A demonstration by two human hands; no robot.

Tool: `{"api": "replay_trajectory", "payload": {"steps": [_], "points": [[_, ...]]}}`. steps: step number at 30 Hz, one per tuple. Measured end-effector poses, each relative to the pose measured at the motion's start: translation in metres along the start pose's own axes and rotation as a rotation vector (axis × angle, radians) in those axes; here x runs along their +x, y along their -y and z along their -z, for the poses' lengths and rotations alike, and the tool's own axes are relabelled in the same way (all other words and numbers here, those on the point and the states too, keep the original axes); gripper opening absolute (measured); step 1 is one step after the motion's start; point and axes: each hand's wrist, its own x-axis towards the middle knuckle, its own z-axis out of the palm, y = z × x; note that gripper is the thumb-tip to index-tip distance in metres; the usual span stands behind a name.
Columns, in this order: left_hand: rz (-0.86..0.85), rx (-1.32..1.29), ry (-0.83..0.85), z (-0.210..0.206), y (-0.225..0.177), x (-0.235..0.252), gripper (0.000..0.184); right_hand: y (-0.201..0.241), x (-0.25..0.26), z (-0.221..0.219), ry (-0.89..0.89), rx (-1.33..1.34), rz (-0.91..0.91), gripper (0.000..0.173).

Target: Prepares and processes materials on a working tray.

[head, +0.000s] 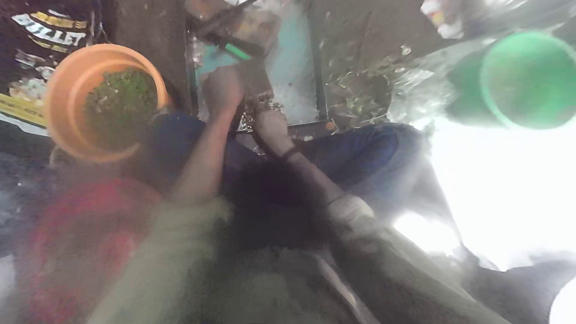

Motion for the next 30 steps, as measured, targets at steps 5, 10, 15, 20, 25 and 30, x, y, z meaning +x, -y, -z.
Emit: {"api": "replay_trajectory", "payload": {"steps": [5, 10, 15, 20, 25, 30], "points": [[0.012, -0.001, -0.017, -0.002, 0.002, 0.002, 0.022, 0.000, 0.009, 0.013, -0.070, 0.066, 0.052, 0.037], [0.040, 0.003, -0.035, -0.003, 0.003, -0.003, 0.022, 0.025, 0.040, 0.028, -0.016, 0.055, 0.113, 0.031], [-0.001, 0.037, -0.055, -0.007, 0.005, -0.002, 0.019, 0.027, 0.053, 0.015, -0.054, 0.045, 0.102, 0.030], [-0.003, 0.010, -0.021, -0.003, 0.004, 0.003, 0.021, 0.014, 0.024, -0.001, -0.051, 0.033, 0.058, 0.041], [0.005, -0.024, 0.001, -0.002, 0.001, 0.001, 0.021, -0.009, -0.007, -0.003, 0.001, 0.010, 0.017, 0.059], [0.027, 0.032, -0.030, -0.006, 0.004, -0.002, 0.021, 0.013, 0.015, 0.028, -0.075, 0.070, 0.064, 0.033]]}}
